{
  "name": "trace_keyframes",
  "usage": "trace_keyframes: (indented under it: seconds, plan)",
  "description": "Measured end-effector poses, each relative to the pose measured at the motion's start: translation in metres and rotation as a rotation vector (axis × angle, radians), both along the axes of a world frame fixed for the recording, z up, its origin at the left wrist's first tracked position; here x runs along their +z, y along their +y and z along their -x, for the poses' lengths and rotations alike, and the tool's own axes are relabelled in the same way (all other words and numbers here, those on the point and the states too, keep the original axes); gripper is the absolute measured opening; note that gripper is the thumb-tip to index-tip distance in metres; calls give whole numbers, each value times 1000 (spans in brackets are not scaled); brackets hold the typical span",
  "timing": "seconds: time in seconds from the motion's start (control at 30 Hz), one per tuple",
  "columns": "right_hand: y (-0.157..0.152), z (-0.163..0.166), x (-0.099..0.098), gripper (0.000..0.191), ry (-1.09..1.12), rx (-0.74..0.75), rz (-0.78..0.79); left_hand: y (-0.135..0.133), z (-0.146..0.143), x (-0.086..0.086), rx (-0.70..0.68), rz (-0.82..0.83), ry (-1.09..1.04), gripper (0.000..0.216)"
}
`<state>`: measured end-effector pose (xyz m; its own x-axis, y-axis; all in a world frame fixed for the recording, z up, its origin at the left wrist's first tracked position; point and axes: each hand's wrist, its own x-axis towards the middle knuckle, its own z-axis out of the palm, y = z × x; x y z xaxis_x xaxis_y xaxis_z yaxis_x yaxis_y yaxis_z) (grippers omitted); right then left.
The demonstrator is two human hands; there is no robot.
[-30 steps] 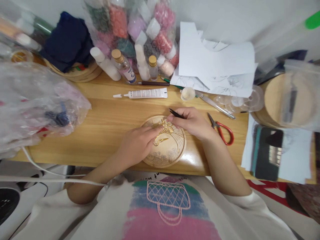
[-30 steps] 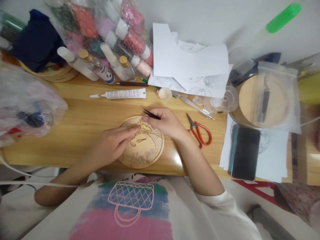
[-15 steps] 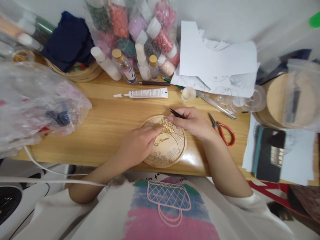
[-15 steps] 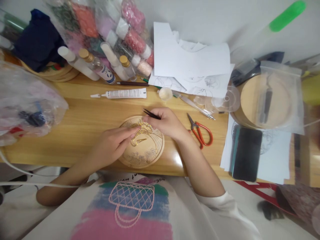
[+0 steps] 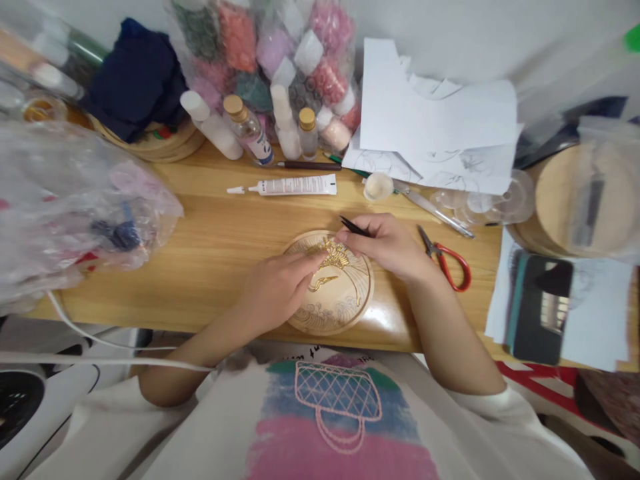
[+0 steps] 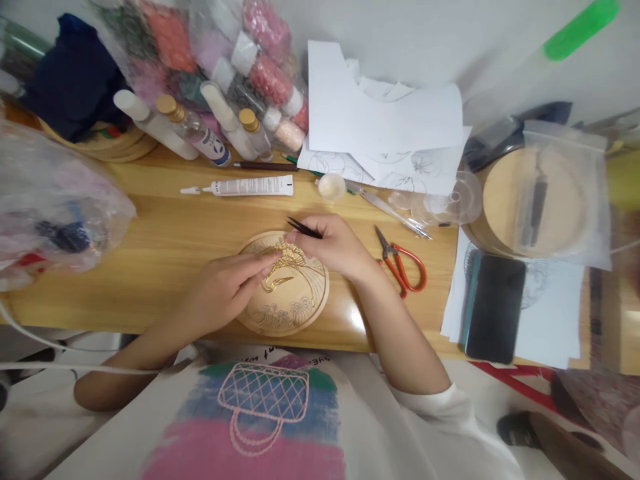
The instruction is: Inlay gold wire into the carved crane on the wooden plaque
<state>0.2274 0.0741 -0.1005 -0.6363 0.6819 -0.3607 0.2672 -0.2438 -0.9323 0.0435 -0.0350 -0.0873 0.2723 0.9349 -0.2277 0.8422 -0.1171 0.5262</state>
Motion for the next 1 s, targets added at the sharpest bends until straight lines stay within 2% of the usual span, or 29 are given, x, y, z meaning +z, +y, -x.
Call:
trace_keyframes:
  seconds: [1.0]
  plan:
    - [0, 0, 0, 33, -11, -5, -7, 0, 0, -2, 16, 4, -39, 41]
